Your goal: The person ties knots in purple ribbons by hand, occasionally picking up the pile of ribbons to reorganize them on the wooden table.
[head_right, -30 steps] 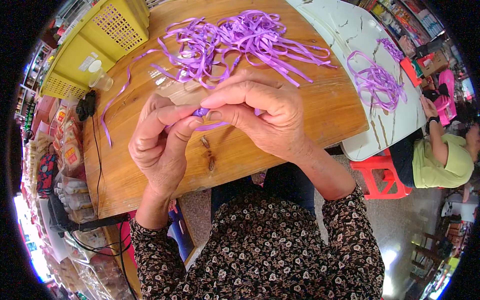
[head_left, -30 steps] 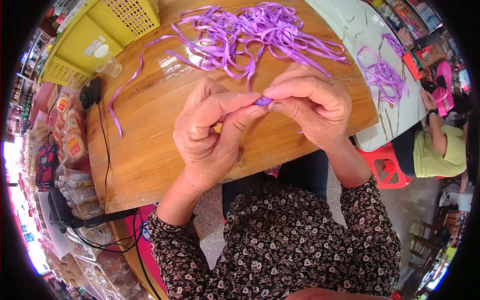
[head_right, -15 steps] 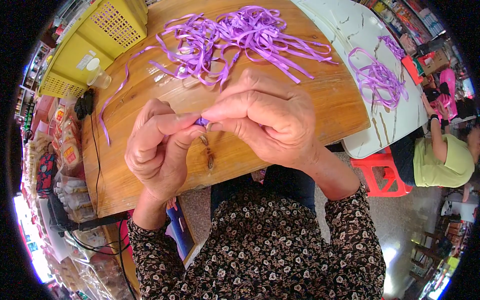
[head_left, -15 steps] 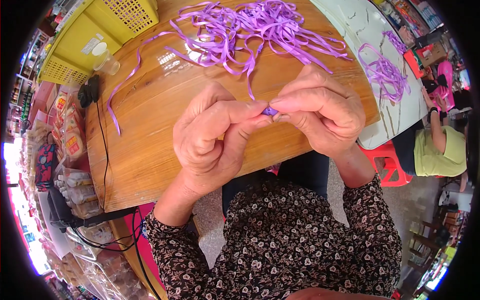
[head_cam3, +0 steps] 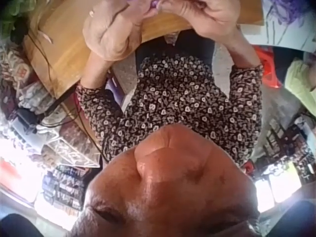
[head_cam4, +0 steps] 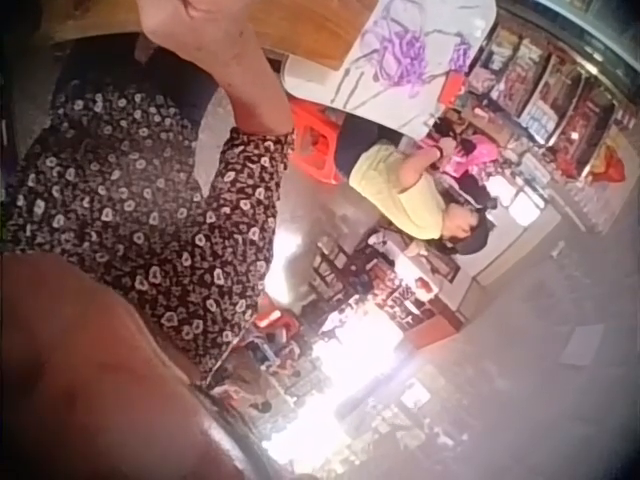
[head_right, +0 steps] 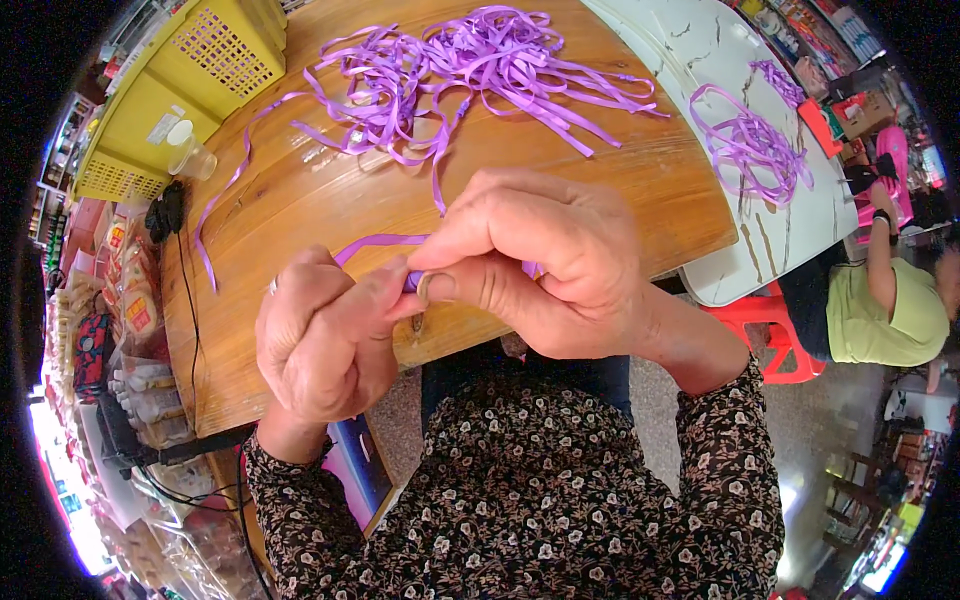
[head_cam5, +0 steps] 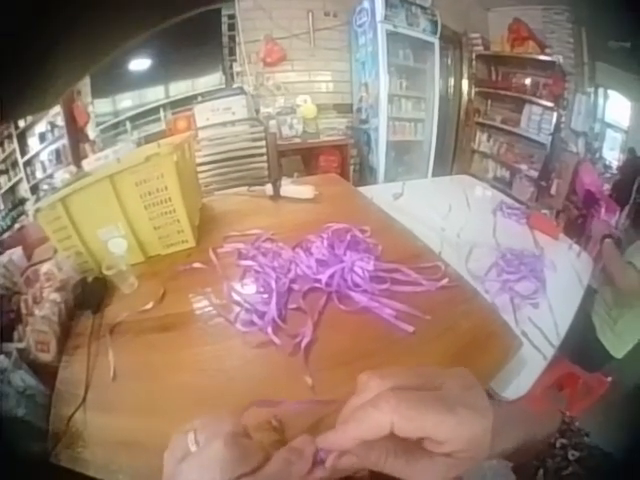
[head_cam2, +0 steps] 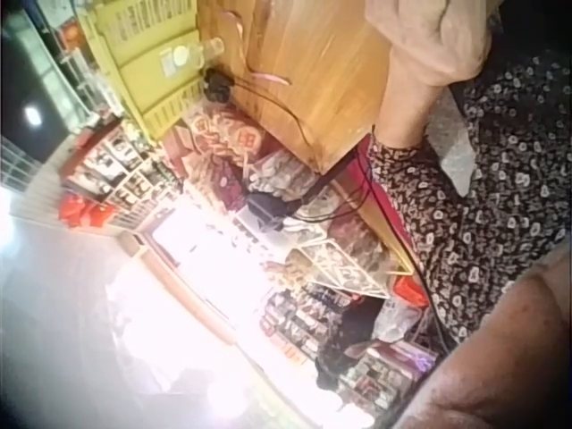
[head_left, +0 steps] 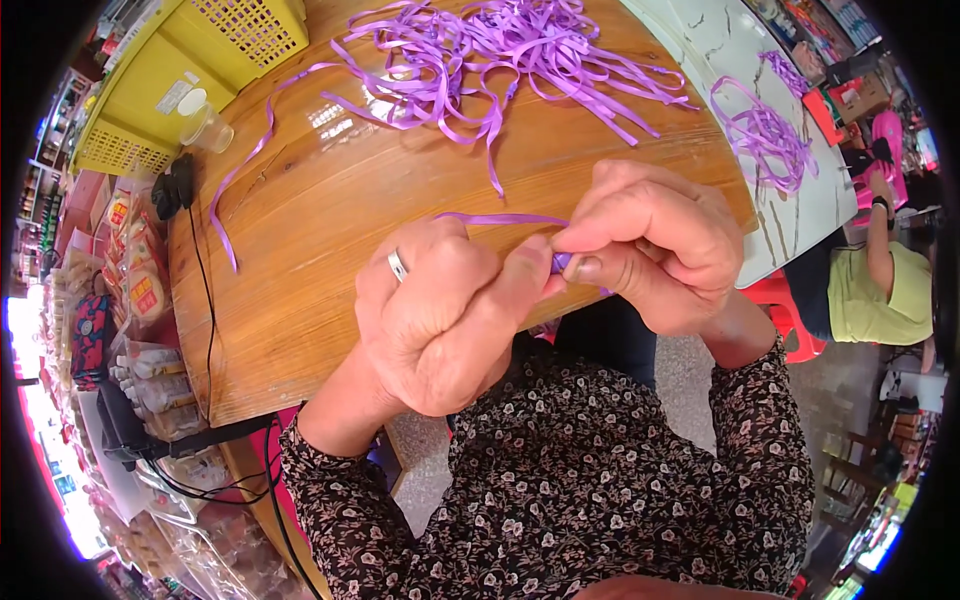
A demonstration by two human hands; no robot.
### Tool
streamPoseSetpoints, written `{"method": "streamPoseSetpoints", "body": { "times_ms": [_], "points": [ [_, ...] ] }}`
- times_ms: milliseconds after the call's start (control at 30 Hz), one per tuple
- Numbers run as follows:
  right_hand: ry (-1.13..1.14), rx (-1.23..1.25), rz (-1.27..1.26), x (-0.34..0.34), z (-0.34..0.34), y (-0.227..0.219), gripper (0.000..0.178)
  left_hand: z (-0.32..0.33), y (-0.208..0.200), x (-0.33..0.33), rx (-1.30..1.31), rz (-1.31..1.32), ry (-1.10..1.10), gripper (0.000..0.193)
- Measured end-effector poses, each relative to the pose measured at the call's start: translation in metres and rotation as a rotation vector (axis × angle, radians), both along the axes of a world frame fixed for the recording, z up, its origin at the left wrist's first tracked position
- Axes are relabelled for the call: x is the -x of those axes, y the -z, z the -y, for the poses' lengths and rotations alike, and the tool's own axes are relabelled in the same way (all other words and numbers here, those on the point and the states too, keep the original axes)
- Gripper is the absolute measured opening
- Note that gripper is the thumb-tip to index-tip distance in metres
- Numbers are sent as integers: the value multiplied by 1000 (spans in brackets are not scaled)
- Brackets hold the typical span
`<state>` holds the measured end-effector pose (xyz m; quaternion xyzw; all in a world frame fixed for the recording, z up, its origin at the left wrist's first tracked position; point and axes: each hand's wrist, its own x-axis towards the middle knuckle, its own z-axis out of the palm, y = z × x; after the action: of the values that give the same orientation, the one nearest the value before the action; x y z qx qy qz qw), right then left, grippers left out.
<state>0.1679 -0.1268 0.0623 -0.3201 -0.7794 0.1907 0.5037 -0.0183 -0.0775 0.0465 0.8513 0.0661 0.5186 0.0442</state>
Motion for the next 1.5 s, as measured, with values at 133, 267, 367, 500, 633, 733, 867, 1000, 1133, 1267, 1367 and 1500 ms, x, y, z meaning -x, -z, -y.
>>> {"method": "streamPoseSetpoints", "body": {
  "times_ms": [133,267,367,500,633,733,867,1000,1133,1267,1367,1500],
  "points": [
    [9,83,-18,2,0,3,12,-2,4,1,-84,-27,-4,32],
    [9,120,-37,2,-1,2,9,-6,7,-1,-144,-20,10,30],
    [5,145,-13,1,-2,3,9,-5,6,0,-158,-57,-21,29],
    [36,128,15,3,-3,5,8,-8,9,-2,-178,-27,-1,29],
    [43,128,-8,2,-4,10,7,-9,12,-2,-177,-57,-46,30],
    [60,207,-30,1,-1,10,8,-12,15,-4,-185,-63,-32,31],
    [56,224,-7,-1,-1,15,11,-11,17,-8,-191,-52,-31,33],
    [47,302,-24,-6,1,19,20,-7,20,-16,-117,-36,-57,28],
    [-109,553,-62,-14,0,15,30,-8,29,-20,97,77,8,23],
    [-170,593,-186,-20,-2,22,36,-4,28,-23,264,107,5,25],
    [-133,654,-234,-21,0,23,43,-6,31,-24,340,135,26,26],
    [-84,565,-174,-21,-1,27,37,-4,29,-24,378,127,35,26]
  ]
}}
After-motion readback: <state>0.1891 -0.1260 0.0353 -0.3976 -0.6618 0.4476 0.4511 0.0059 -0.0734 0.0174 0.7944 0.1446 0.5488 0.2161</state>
